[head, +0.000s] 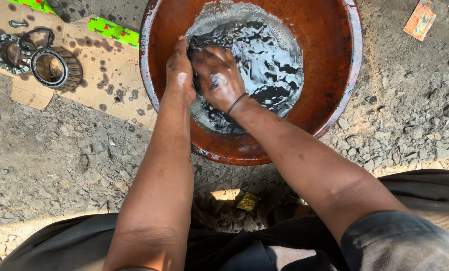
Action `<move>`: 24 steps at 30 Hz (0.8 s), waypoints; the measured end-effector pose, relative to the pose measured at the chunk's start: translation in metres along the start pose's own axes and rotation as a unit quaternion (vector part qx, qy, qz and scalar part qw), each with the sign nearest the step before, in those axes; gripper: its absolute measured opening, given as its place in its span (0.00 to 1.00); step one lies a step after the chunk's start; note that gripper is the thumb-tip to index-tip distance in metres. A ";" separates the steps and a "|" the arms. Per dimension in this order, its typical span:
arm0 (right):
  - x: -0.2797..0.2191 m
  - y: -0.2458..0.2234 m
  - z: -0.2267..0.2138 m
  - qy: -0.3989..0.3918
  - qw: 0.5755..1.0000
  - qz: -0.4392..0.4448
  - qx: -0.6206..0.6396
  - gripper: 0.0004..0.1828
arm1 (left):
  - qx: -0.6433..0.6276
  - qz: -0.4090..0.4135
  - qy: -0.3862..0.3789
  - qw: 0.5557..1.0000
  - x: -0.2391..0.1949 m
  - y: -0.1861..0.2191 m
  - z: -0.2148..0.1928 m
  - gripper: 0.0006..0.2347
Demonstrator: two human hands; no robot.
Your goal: The person scrubs a cylindrical metal part with a brush in a basin of soapy water, repeatedly dipping and scrubbing the part. After cleaning, the person places the part on a cardboard sheet next to other disassembled metal parts.
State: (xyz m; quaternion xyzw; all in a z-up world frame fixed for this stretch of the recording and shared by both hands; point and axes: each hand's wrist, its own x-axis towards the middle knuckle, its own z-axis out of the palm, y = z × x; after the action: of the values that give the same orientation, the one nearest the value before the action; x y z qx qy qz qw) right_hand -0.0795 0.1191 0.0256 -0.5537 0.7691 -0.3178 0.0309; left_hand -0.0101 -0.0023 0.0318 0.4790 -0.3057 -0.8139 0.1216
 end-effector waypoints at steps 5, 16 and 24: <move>0.007 0.039 0.008 0.057 0.984 0.141 0.096 0.16 | 0.102 0.023 0.005 0.994 0.016 -0.038 0.006 0.17; 0.012 0.031 0.020 0.011 0.961 0.207 0.182 0.11 | -0.018 0.143 -0.009 0.990 0.064 -0.083 -0.026 0.12; 0.004 0.019 0.007 0.092 0.979 0.102 0.149 0.07 | 0.043 0.095 -0.025 0.994 0.046 -0.031 0.013 0.16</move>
State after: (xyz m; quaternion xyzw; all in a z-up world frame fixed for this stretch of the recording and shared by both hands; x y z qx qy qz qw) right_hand -0.0937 0.1154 0.0111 -0.4294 0.7652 -0.4739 0.0744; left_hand -0.0415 0.0042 -0.0155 0.4323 -0.3876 -0.7962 0.1700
